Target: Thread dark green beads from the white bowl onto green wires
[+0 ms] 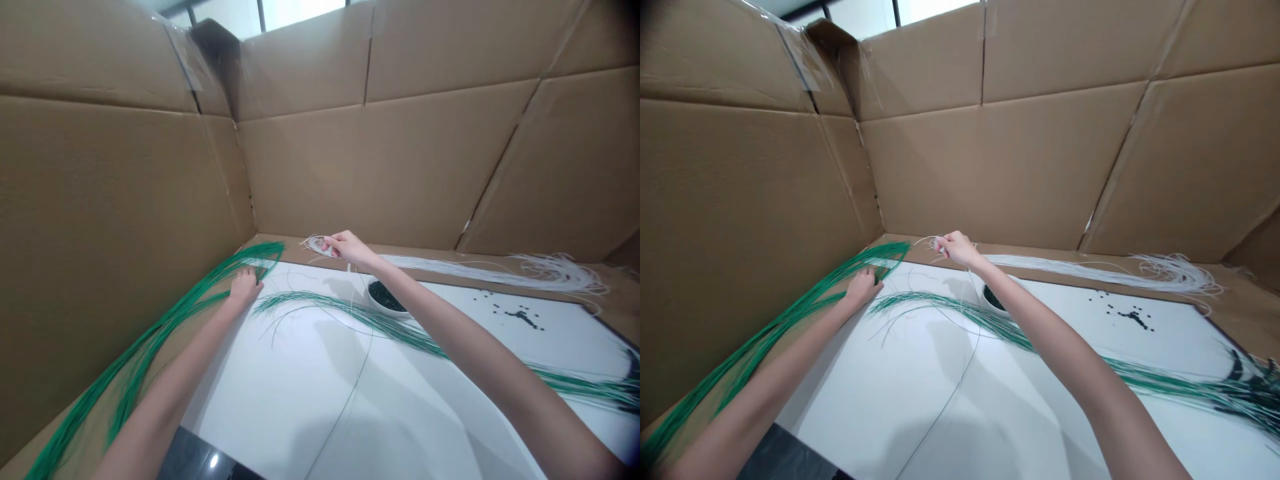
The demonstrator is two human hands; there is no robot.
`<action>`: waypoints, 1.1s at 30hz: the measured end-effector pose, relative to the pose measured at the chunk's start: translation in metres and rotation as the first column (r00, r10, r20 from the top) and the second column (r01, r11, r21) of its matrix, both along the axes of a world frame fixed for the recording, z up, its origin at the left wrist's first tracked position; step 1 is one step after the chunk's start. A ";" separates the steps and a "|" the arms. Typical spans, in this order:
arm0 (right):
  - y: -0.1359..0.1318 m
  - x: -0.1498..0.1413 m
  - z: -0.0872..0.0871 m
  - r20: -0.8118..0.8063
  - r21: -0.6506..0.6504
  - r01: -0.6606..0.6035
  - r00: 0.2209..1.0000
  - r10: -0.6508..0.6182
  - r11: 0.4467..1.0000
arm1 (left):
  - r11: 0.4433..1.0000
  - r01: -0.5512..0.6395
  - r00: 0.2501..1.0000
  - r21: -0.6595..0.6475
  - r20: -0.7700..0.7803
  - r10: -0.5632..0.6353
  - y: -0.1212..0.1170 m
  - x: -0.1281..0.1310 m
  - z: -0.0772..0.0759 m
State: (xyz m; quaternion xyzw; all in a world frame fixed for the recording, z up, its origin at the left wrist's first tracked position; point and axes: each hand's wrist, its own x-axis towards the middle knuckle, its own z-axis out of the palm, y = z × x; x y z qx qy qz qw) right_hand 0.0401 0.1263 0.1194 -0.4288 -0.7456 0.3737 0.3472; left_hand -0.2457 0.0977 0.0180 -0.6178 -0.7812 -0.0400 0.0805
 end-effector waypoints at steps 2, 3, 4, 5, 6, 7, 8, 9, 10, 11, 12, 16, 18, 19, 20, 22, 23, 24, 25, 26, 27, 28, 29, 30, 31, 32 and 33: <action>0.004 -0.008 -0.006 -0.007 -0.012 -0.022 1.000 0.022 1.000 | 0.998 -0.045 0.999 0.049 0.015 0.044 0.000 0.006 -0.002; 0.005 -0.012 -0.009 -0.009 -0.023 -0.030 1.000 0.030 0.999 | 0.996 -0.066 0.998 0.063 0.028 0.065 0.001 0.007 -0.003; 0.007 -0.016 -0.012 -0.007 -0.039 -0.036 0.999 0.036 0.999 | 0.994 -0.086 0.996 0.068 0.045 0.083 0.002 0.008 -0.003; 0.008 -0.020 -0.014 -0.004 -0.060 -0.045 0.999 0.045 0.997 | 0.992 -0.105 0.993 0.065 0.064 0.100 0.003 0.008 -0.002; 0.009 -0.024 -0.016 -0.003 -0.087 -0.054 0.999 0.054 0.995 | 0.991 -0.124 0.989 0.058 0.085 0.119 0.005 0.007 -0.002; 0.010 -0.029 -0.018 -0.006 -0.118 -0.062 0.998 0.062 0.991 | 0.988 -0.146 0.984 0.047 0.105 0.141 0.007 0.006 -0.001; 0.011 -0.033 -0.019 -0.016 -0.151 -0.072 0.997 0.071 0.986 | 0.985 -0.170 0.979 0.035 0.123 0.165 0.010 0.005 -0.001; 0.012 -0.037 -0.021 -0.035 -0.184 -0.083 0.996 0.078 0.979 | 0.981 -0.193 0.972 0.020 0.139 0.189 0.013 0.004 -0.001; 0.013 -0.042 -0.022 -0.068 -0.225 -0.093 0.995 0.079 0.970 | 0.977 -0.212 0.966 0.004 0.153 0.209 0.016 0.003 -0.001; 0.014 -0.046 -0.023 -0.110 -0.270 -0.100 0.991 0.072 0.958 | 0.974 -0.226 0.961 -0.014 0.163 0.225 0.019 0.003 -0.001; 0.016 -0.051 -0.024 -0.152 -0.315 -0.106 0.987 0.060 0.943 | 0.972 -0.234 0.956 -0.032 0.173 0.236 0.023 0.002 -0.002; 0.023 -0.072 -0.029 -0.246 -0.453 -0.117 0.969 0.002 0.884 | 0.965 -0.244 0.944 -0.091 0.206 0.258 0.032 0.003 -0.003; 0.026 -0.083 -0.033 -0.252 -0.504 -0.105 0.967 -0.030 0.857 | 0.967 -0.240 0.942 -0.086 0.220 0.253 0.031 0.005 -0.005; 0.027 -0.088 -0.035 -0.252 -0.531 -0.095 0.967 -0.049 0.842 | 0.970 -0.233 0.944 -0.069 0.222 0.243 0.029 0.007 -0.007; 0.029 -0.093 -0.038 -0.247 -0.556 -0.086 0.967 -0.066 0.827 | 0.974 -0.223 0.948 -0.044 0.221 0.227 0.026 0.009 -0.009; 0.031 -0.103 -0.044 -0.226 -0.602 -0.073 0.971 -0.082 0.795 | 0.981 -0.192 0.960 0.012 0.210 0.185 0.021 0.013 -0.013; 0.032 -0.109 -0.048 -0.213 -0.623 -0.071 0.974 -0.081 0.779 | 0.984 -0.178 0.964 0.029 0.208 0.168 0.019 0.015 -0.015; 0.033 -0.114 -0.052 -0.200 -0.642 -0.072 0.977 -0.076 0.764 | 0.985 -0.166 0.966 0.038 0.210 0.154 0.017 0.016 -0.016; 0.034 -0.119 -0.056 -0.189 -0.655 -0.071 0.979 -0.072 0.752 | 0.987 -0.157 0.966 0.040 0.216 0.145 0.016 0.016 -0.018; 0.034 -0.125 -0.060 -0.180 -0.664 -0.069 0.981 -0.070 0.745 | 0.987 -0.153 0.964 0.039 0.226 0.141 0.015 0.017 -0.019; 0.035 -0.130 -0.063 -0.175 -0.667 -0.066 0.982 -0.070 0.742 | 0.988 -0.151 0.962 0.037 0.237 0.138 0.016 0.017 -0.019; 0.036 -0.136 -0.066 -0.174 -0.665 -0.064 0.982 -0.071 0.744 | 0.988 -0.151 0.959 0.035 0.249 0.137 0.016 0.017 -0.019; 0.037 -0.141 -0.068 -0.176 -0.659 -0.065 0.982 -0.070 0.749 | 0.988 -0.150 0.955 0.032 0.263 0.136 0.016 0.018 -0.018; 0.037 -0.146 -0.070 -0.181 -0.650 -0.069 0.981 -0.066 0.757 | 0.988 -0.150 0.951 0.029 0.277 0.136 0.017 0.018 -0.018; 0.038 -0.150 -0.070 -0.191 -0.639 -0.079 0.980 -0.058 0.765 | 0.989 -0.149 0.947 0.027 0.293 0.134 0.017 0.018 -0.016; 0.038 -0.154 -0.071 -0.204 -0.626 -0.093 0.978 -0.048 0.774 | 0.989 -0.147 0.941 0.028 0.311 0.132 0.017 0.018 -0.015; 0.038 -0.156 -0.071 -0.220 -0.612 -0.108 0.975 -0.038 0.783 | 0.989 -0.146 0.935 0.031 0.332 0.128 0.017 0.017 -0.014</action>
